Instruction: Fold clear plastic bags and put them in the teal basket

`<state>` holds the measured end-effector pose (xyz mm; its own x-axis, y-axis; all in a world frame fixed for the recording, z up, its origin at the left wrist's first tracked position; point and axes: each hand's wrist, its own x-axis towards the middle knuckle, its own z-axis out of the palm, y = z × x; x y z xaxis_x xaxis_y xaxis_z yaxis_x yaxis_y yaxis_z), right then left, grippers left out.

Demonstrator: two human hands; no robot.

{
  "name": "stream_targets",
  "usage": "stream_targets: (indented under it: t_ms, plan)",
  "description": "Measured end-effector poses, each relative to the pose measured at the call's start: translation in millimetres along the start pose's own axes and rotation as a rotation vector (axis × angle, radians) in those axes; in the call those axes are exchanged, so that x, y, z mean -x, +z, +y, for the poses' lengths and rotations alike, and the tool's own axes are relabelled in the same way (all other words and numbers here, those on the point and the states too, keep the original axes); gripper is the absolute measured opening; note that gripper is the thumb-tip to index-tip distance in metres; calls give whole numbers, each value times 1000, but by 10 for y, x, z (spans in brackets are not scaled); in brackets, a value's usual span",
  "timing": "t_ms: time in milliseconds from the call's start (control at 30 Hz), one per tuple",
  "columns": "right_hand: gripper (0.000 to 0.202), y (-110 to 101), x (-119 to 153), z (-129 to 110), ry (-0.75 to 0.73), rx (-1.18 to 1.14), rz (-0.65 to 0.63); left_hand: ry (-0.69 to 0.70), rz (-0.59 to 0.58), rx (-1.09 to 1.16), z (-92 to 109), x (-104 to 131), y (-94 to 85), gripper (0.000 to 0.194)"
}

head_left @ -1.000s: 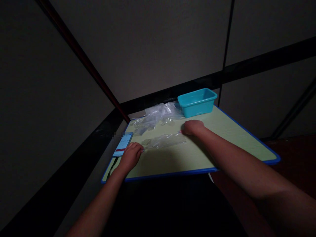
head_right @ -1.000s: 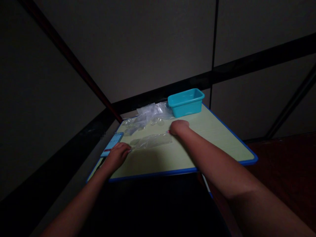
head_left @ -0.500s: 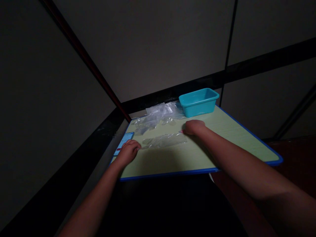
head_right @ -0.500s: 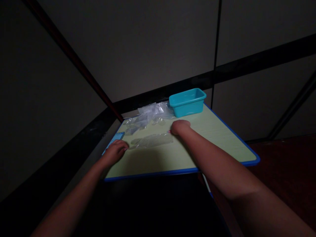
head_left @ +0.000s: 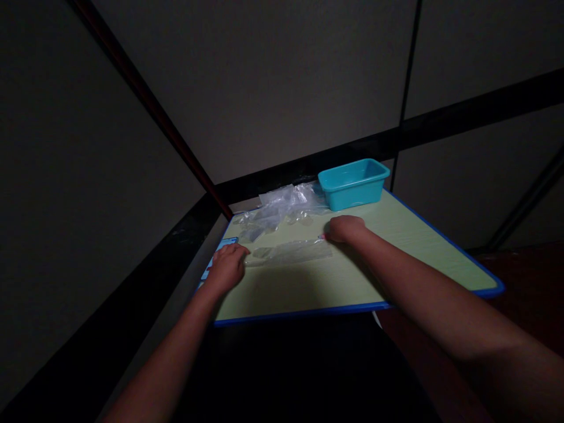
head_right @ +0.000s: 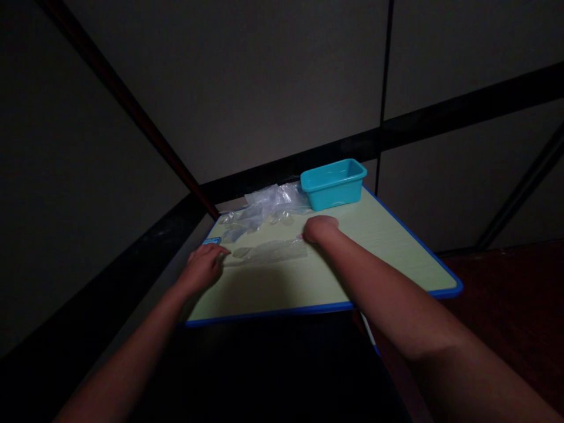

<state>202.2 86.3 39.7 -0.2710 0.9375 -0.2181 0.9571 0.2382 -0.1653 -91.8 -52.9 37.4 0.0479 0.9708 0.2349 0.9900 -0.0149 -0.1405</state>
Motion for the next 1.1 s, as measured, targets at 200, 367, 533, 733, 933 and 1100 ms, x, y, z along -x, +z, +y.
stream_targets:
  t_ms: [200,367,533,733,933,1100]
  plan:
    - [57,-47,56,-20,6,60,-25,118,-20,127,621,79,46,36]
    - [55,-77,110,-42,11,60,-20,260,-142,227,1073,-62,54,51]
    - [54,-73,120,-45,10,75,-11,249,-203,257,1425,-343,79,55]
    - [49,-63,98,-39,3,64,-12,239,-232,270,1576,-482,209,60]
    - [52,-60,92,-43,3,64,-11,174,-291,258,1494,-438,307,64]
    - [55,-55,75,-33,16,63,-10,119,-298,245,1349,-387,308,62]
